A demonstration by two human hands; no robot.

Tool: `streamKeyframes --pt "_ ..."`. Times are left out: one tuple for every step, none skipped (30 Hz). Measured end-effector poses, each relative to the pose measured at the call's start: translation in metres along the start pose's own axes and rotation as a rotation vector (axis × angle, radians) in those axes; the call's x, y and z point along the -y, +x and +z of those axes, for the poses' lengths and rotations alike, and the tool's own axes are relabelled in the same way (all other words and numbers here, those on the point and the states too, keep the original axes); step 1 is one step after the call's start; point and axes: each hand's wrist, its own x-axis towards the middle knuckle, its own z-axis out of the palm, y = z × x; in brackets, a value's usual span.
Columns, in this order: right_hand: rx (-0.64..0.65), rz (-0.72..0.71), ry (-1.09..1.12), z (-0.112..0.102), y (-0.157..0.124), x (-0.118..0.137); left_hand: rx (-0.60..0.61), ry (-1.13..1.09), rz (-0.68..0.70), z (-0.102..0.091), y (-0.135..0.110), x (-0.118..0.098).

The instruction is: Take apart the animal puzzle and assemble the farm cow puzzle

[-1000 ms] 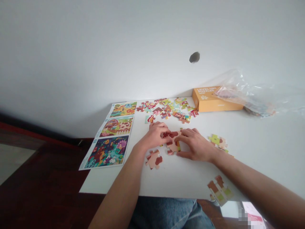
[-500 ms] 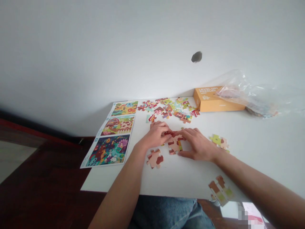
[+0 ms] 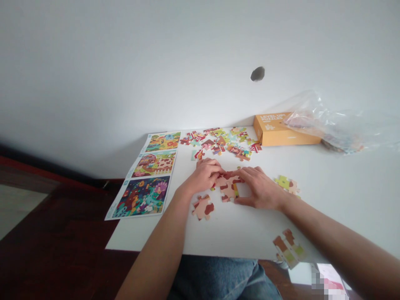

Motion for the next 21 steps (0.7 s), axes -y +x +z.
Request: streamKeyframes --pt "0.003 0.000 -0.006 0.000 0.000 0.000 -0.017 -0.019 -0.002 0.001 0.001 0.001" --pt "0.007 -0.001 -0.013 0.000 0.000 -0.001 -0.036 -0.040 -0.003 0.001 0.001 0.002" --pt "0.009 -0.003 -0.017 0.001 0.001 -0.001 -0.057 -0.059 -0.007 0.001 0.002 0.003" --pt "0.010 -0.006 -0.018 0.001 0.001 -0.001 -0.074 -0.075 -0.012 0.002 0.002 0.004" --pt "0.010 -0.012 -0.015 0.001 0.001 -0.001 -0.087 -0.088 -0.020 0.002 0.003 0.004" --pt "0.011 -0.022 -0.008 0.000 0.001 -0.001 -0.099 -0.100 -0.033 0.001 0.003 0.004" --pt "0.009 -0.033 0.005 -0.001 0.001 -0.001 -0.112 -0.113 -0.046 0.000 0.003 0.003" --pt "-0.010 -0.039 0.024 -0.003 0.001 -0.002 -0.137 -0.126 -0.062 0.000 0.003 0.003" --pt "-0.052 -0.032 0.049 -0.005 0.000 -0.004 -0.183 -0.137 -0.080 -0.001 0.003 0.003" --pt "-0.127 -0.003 0.076 -0.008 0.000 -0.007 -0.253 -0.150 -0.102 -0.003 0.002 0.003" --pt "-0.236 0.046 0.103 -0.011 0.000 -0.010 -0.347 -0.163 -0.134 -0.004 0.002 0.004" --pt "-0.374 0.113 0.127 -0.014 -0.001 -0.014 -0.457 -0.174 -0.179 -0.005 0.002 0.005" --pt "-0.523 0.187 0.146 -0.017 -0.002 -0.019 -0.571 -0.183 -0.233 -0.007 0.002 0.007" --pt "-0.667 0.259 0.162 -0.020 -0.002 -0.025 -0.678 -0.192 -0.297 -0.008 0.003 0.010" --pt "-0.792 0.320 0.178 -0.022 -0.003 -0.030 -0.772 -0.200 -0.359 -0.009 0.003 0.012" --pt "-0.891 0.369 0.198 -0.024 -0.003 -0.034 -0.850 -0.207 -0.414 -0.010 0.003 0.015" --pt "-0.960 0.405 0.221 -0.025 -0.004 -0.038 -0.915 -0.213 -0.457 -0.011 0.003 0.017" --pt "-1.004 0.431 0.243 -0.025 -0.004 -0.041 -0.966 -0.220 -0.485 -0.012 0.004 0.019" --pt "-1.025 0.447 0.260 -0.025 -0.003 -0.043 -1.004 -0.227 -0.500 -0.012 0.004 0.021" --pt "-1.028 0.456 0.270 -0.024 -0.003 -0.045 -1.029 -0.232 -0.505 -0.012 0.004 0.023" --pt "-1.013 0.460 0.269 -0.023 -0.003 -0.045 -1.043 -0.234 -0.507 -0.012 0.004 0.025"
